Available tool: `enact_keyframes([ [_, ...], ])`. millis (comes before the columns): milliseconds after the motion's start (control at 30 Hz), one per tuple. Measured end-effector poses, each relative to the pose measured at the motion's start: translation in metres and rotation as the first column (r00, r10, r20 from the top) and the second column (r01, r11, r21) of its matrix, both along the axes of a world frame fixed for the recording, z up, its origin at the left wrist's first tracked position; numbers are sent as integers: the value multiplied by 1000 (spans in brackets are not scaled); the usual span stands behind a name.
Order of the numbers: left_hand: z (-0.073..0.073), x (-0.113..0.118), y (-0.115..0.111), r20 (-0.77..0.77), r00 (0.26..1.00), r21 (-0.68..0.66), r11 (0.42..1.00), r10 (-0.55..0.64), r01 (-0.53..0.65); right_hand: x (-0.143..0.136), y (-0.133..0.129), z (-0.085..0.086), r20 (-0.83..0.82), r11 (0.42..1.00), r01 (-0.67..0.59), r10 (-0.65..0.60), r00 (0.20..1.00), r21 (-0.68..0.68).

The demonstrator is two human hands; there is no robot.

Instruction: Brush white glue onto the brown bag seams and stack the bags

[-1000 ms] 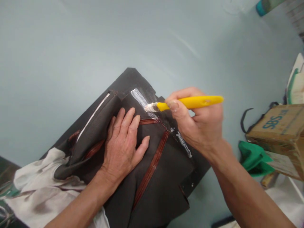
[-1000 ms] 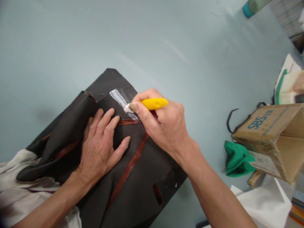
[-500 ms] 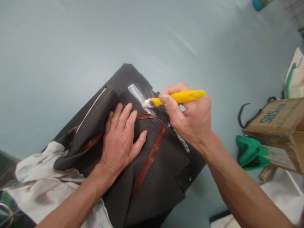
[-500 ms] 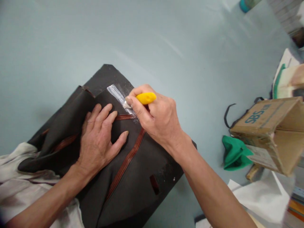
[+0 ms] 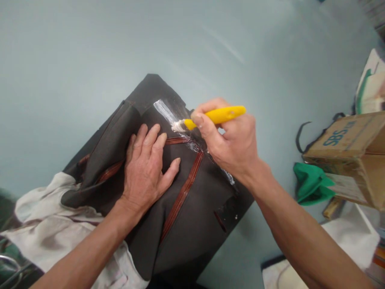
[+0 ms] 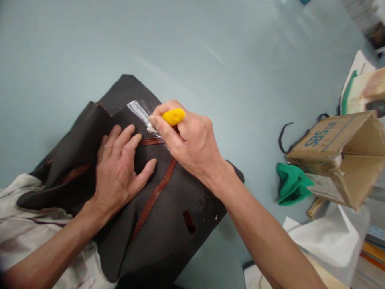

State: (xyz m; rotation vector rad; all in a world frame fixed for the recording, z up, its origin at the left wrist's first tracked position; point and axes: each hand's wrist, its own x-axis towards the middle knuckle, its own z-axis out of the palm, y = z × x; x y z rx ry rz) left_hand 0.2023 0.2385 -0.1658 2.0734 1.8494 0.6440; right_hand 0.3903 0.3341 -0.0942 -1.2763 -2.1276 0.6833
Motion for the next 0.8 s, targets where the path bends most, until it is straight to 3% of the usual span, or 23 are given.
enact_keyframes([
  [200, 0, 1, 2, 24, 1000, -18, 1000, 16, -16, 53, -45, 25, 137, 998, 16, -8, 991, -59],
  [267, -1, 1, 2, 12, 1000, -6, 1000, 16, -16, 52, -47, 24, 121, 999, 36, -33, 992, -27],
  [467, -5, 0, 3, -70, 998, 49, 999, -11, 14, 26, -24, -3, -42, 996, 44, -41, 998, 73],
  [667, -2, 1, 4, -30, 1000, 0, 1000, -1, 1, 59, -48, 16, 88, 997, 69, -66, 994, -27],
  [800, -3, 1, 4, -53, 999, 29, 1000, -3, 4, 45, -40, 9, 43, 997, 71, -73, 996, 35],
])
